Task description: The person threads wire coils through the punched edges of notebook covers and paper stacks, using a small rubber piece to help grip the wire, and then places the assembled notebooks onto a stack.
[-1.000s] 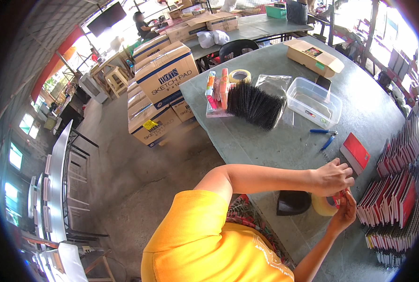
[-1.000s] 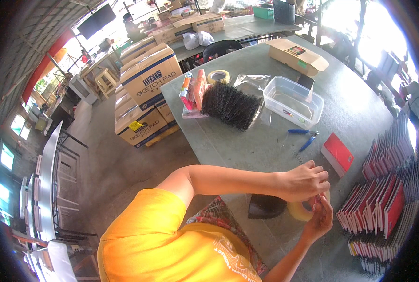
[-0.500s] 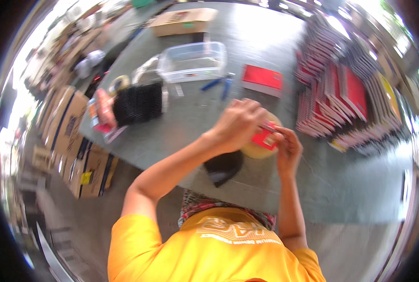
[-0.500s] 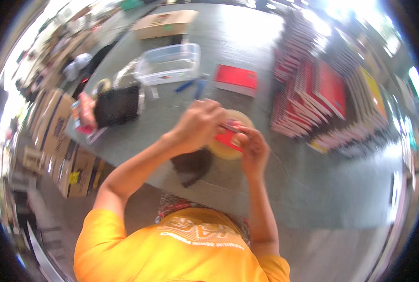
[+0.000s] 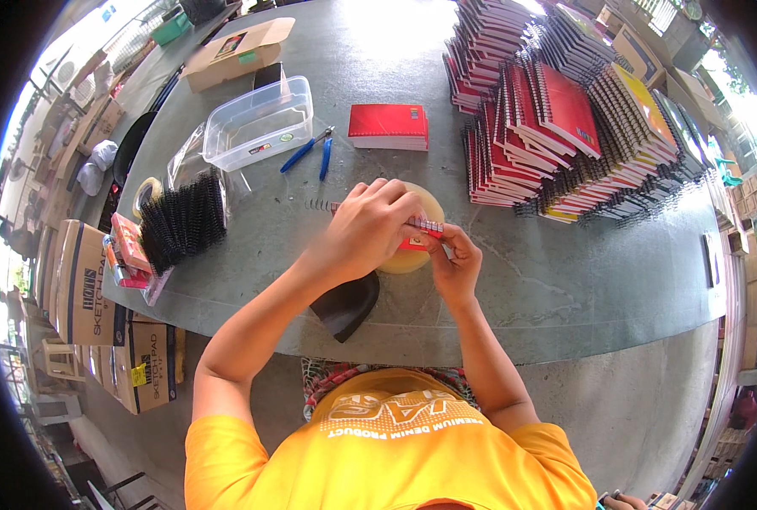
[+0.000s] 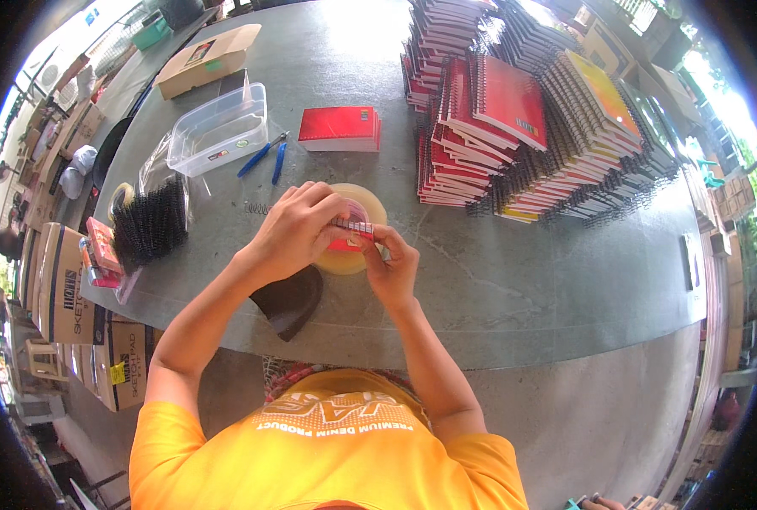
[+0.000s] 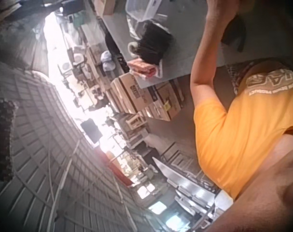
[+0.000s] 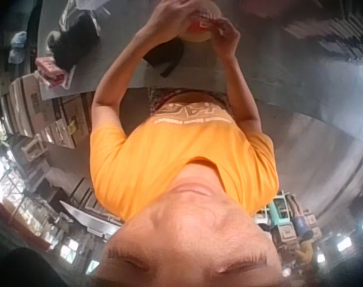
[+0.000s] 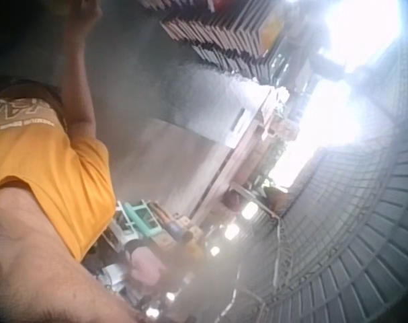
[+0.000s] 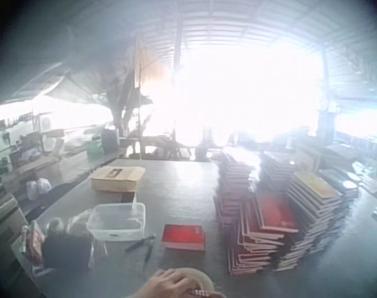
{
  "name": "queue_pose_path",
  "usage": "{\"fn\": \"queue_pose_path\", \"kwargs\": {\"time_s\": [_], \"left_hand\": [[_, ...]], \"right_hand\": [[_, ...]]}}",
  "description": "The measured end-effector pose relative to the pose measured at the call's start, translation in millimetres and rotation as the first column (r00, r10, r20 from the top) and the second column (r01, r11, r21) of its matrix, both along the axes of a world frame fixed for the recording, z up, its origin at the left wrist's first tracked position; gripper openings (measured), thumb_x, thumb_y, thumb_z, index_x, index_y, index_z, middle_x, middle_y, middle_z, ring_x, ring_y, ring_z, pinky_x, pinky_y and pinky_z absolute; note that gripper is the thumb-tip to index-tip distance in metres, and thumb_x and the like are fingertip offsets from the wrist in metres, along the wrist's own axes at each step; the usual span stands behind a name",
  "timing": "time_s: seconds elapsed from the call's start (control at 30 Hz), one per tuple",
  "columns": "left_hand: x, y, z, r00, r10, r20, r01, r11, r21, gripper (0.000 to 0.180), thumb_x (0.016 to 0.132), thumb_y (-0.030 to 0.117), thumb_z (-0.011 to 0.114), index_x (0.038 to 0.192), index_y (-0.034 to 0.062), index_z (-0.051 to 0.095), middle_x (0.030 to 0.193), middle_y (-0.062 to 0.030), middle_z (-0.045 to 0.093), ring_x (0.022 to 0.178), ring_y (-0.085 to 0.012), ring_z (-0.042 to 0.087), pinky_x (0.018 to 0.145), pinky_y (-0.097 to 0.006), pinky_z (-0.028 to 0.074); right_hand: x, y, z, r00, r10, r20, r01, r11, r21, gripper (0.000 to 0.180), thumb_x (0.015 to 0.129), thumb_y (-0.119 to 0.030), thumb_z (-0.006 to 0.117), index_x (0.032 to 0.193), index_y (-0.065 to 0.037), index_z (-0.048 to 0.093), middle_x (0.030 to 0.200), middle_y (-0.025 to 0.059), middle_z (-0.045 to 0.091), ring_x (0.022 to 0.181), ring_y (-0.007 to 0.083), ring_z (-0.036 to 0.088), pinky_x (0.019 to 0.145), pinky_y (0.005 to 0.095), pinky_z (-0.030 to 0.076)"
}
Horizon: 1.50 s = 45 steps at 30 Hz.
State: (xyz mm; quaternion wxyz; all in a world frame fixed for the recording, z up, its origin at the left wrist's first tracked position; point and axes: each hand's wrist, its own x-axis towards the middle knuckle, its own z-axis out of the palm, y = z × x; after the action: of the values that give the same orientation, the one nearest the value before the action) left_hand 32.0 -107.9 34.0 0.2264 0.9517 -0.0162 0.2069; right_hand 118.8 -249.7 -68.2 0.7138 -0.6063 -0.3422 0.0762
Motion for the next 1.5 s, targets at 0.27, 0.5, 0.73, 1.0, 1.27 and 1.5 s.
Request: {"fn": "queue_pose_path", "kwargs": {"time_s": [0.27,0.5,0.73,1.0,1.27,1.5], "left_hand": [[12,-11,-7,0.984,-0.171,0.040,0.173,0.983,-0.066,0.016,0.076,0.010,0.065,0.091,0.0037,0.061,0.093,-0.0100,0.062,0.091,-0.0301,0.058,0.084,-0.041,0.044],[10,-17,-7,0.986,-0.162,0.045,0.166,0.981,-0.101,0.016,0.074,0.006,0.065,0.089,0.0004,0.061,0.088,-0.0135,0.061,0.090,-0.0321,0.058,0.083,-0.042,0.045],[4,-23,-5,0.986,-0.066,0.154,0.062,0.998,0.032,0.020,0.069,0.007,0.069,0.087,0.0017,0.061,0.091,-0.0114,0.060,0.093,-0.0308,0.058,0.082,-0.042,0.046],[-7,23,53,0.914,0.150,0.376,0.032,0.899,-0.437,0.052,0.076,0.016,0.073,0.123,0.0079,0.051,0.107,-0.0063,0.064,0.090,-0.0160,0.060,0.075,-0.029,0.045],[7,30,59,0.923,0.327,0.204,-0.034,0.597,-0.802,0.017,0.089,0.012,0.058,0.102,0.0008,0.062,0.083,0.0005,0.063,0.073,-0.0079,0.054,0.063,-0.024,0.045],[82,8,151,0.682,0.109,0.723,-0.163,0.987,0.005,0.023,0.085,0.006,0.054,0.108,0.0034,0.058,0.098,-0.0104,0.065,0.086,-0.0261,0.061,0.077,-0.034,0.046]], "right_hand": [[1,-4,-3,0.996,-0.032,0.081,0.038,0.997,-0.071,0.011,0.084,0.002,0.059,0.095,0.001,0.061,0.086,0.0038,0.066,0.081,0.0078,0.060,0.073,0.0219,0.046],[-1,-3,3,0.991,-0.078,0.113,0.085,0.995,-0.058,0.013,0.082,-0.001,0.060,0.094,0.000,0.062,0.082,0.0104,0.068,0.078,0.0107,0.064,0.069,0.0240,0.048],[-10,-5,16,0.995,-0.028,0.094,0.043,0.985,-0.165,0.013,0.082,0.001,0.060,0.095,0.000,0.063,0.083,0.0089,0.068,0.079,0.0101,0.064,0.071,0.0238,0.048],[29,-19,118,0.998,0.029,0.047,-0.039,0.973,0.229,0.017,0.081,0.008,0.060,0.097,0.002,0.060,0.087,0.0060,0.066,0.078,0.0112,0.061,0.071,0.0224,0.049],[105,-42,152,0.444,-0.498,0.745,0.624,0.769,0.142,0.034,0.088,-0.023,0.059,0.110,0.003,0.059,0.117,0.0214,0.057,0.114,0.0372,0.051,0.098,0.0442,0.037],[117,-26,138,0.505,-0.315,0.804,0.594,0.803,-0.058,0.040,0.090,-0.029,0.055,0.114,0.004,0.057,0.122,0.0223,0.054,0.116,0.0383,0.049,0.099,0.0455,0.037]]}}
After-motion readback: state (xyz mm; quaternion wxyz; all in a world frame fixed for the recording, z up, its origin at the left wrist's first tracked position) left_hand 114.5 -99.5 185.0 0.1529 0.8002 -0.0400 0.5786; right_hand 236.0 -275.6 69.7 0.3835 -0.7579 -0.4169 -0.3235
